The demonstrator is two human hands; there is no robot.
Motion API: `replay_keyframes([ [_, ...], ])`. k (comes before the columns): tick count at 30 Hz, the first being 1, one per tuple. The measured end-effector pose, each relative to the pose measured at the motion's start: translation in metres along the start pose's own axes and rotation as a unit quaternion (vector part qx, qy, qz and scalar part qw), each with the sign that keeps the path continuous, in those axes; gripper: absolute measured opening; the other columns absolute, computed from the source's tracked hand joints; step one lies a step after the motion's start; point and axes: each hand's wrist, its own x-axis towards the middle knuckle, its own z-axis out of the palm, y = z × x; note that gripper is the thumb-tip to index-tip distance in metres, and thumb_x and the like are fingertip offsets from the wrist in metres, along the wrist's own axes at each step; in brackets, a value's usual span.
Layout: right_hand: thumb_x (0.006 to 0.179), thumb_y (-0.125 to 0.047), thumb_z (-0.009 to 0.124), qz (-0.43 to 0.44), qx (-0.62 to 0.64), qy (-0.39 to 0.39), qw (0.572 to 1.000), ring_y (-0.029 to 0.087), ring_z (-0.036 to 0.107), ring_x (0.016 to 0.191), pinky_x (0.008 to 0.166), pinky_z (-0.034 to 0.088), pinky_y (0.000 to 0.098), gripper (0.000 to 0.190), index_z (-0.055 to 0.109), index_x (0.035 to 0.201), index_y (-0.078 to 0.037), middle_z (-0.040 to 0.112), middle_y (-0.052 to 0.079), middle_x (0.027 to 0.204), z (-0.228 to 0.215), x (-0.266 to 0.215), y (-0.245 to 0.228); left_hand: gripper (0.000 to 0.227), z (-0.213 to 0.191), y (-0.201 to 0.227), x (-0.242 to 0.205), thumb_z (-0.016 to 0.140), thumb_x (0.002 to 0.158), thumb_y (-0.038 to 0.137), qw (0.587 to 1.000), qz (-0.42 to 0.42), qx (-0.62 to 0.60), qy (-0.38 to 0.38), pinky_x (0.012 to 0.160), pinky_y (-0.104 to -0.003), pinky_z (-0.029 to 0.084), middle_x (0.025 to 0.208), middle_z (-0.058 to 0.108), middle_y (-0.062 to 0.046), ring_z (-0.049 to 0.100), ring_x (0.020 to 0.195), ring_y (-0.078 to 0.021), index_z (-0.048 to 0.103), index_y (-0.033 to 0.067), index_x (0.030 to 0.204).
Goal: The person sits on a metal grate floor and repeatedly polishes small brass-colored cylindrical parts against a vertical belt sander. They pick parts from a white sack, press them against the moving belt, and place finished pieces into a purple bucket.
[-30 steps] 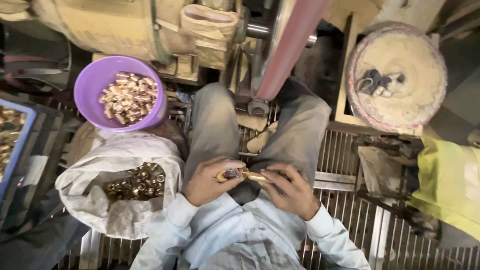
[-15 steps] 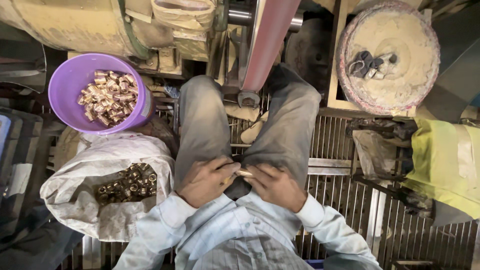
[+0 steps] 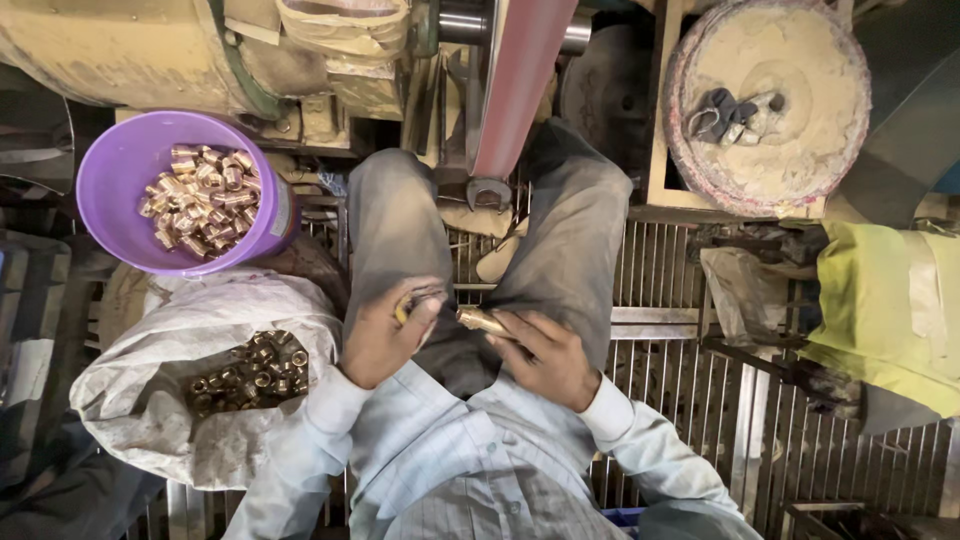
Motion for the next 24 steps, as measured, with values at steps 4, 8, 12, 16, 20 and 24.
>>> replay_keyframes([
  [4, 0.091, -0.018, 0.077, -0.126, -0.164, -0.025, 0.978, 0.019, 0.073, 0.083, 0.066, 0.054, 0.0325, 0.035, 0.068, 0.122, -0.005, 0.072, 0.005, 0.109, -0.001, 0.003, 0.0, 0.021, 0.019, -0.003, 0.001, 0.061, 0.1, 0.026, 0.993, 0.002, 0.11, -0.041, 0.056, -0.029, 0.053, 0.068, 0.069, -0.003, 0.065, 0.055, -0.011, 0.067, 0.0087, 0.11],
  [8, 0.091, -0.019, 0.076, -0.12, -0.172, -0.053, 0.976, 0.022, 0.071, 0.077, 0.064, 0.055, 0.0347, 0.033, 0.068, 0.118, -0.001, 0.071, 0.01, 0.106, 0.006, 0.002, -0.001, 0.025, 0.035, -0.015, 0.006, 0.057, 0.103, 0.028, 0.993, 0.021, 0.115, -0.035, 0.057, -0.035, 0.053, 0.064, 0.067, -0.008, 0.068, 0.055, -0.0209, 0.066, 0.0061, 0.096],
  [12, 0.092, -0.019, 0.077, 0.008, 0.009, -0.097, 0.995, 0.025, 0.071, 0.077, 0.066, 0.056, 0.0344, 0.031, 0.071, 0.117, -0.002, 0.072, 0.011, 0.098, 0.009, -0.004, 0.002, 0.024, 0.04, -0.034, 0.011, 0.057, 0.103, 0.025, 0.971, 0.162, 0.177, 0.001, 0.06, -0.045, 0.051, 0.074, 0.067, -0.017, 0.069, 0.068, -0.0373, 0.063, 0.0036, 0.096],
  [16, 0.092, -0.018, 0.078, 0.178, 0.158, -0.173, 0.956, 0.03, 0.068, 0.073, 0.067, 0.056, 0.035, 0.03, 0.074, 0.117, -0.002, 0.073, 0.014, 0.089, 0.011, -0.004, 0.003, 0.023, 0.035, -0.039, 0.012, 0.054, 0.104, 0.024, 0.966, 0.189, 0.177, -0.027, 0.064, -0.046, 0.052, 0.081, 0.07, -0.017, 0.069, 0.074, -0.0399, 0.062, 0.0043, 0.095],
  [20, 0.09, -0.016, 0.079, 0.138, 0.165, -0.105, 0.971, 0.027, 0.072, 0.075, 0.068, 0.057, 0.0348, 0.029, 0.072, 0.114, 0.0, 0.073, 0.014, 0.095, 0.013, 0.003, 0.002, 0.022, 0.03, -0.027, 0.02, 0.057, 0.102, 0.025, 0.971, 0.151, 0.179, -0.054, 0.064, -0.044, 0.053, 0.077, 0.068, -0.017, 0.071, 0.073, -0.037, 0.064, 0.005, 0.097],
  [24, 0.088, -0.015, 0.081, 0.018, -0.013, 0.017, 1.0, 0.026, 0.071, 0.079, 0.071, 0.057, 0.0347, 0.029, 0.073, 0.113, -0.004, 0.072, 0.012, 0.095, 0.006, 0.008, 0.006, 0.027, 0.021, -0.018, 0.023, 0.047, 0.104, 0.028, 0.987, 0.061, 0.13, -0.075, 0.07, -0.037, 0.056, 0.083, 0.072, -0.011, 0.075, 0.074, -0.0261, 0.063, 0.0098, 0.117],
])
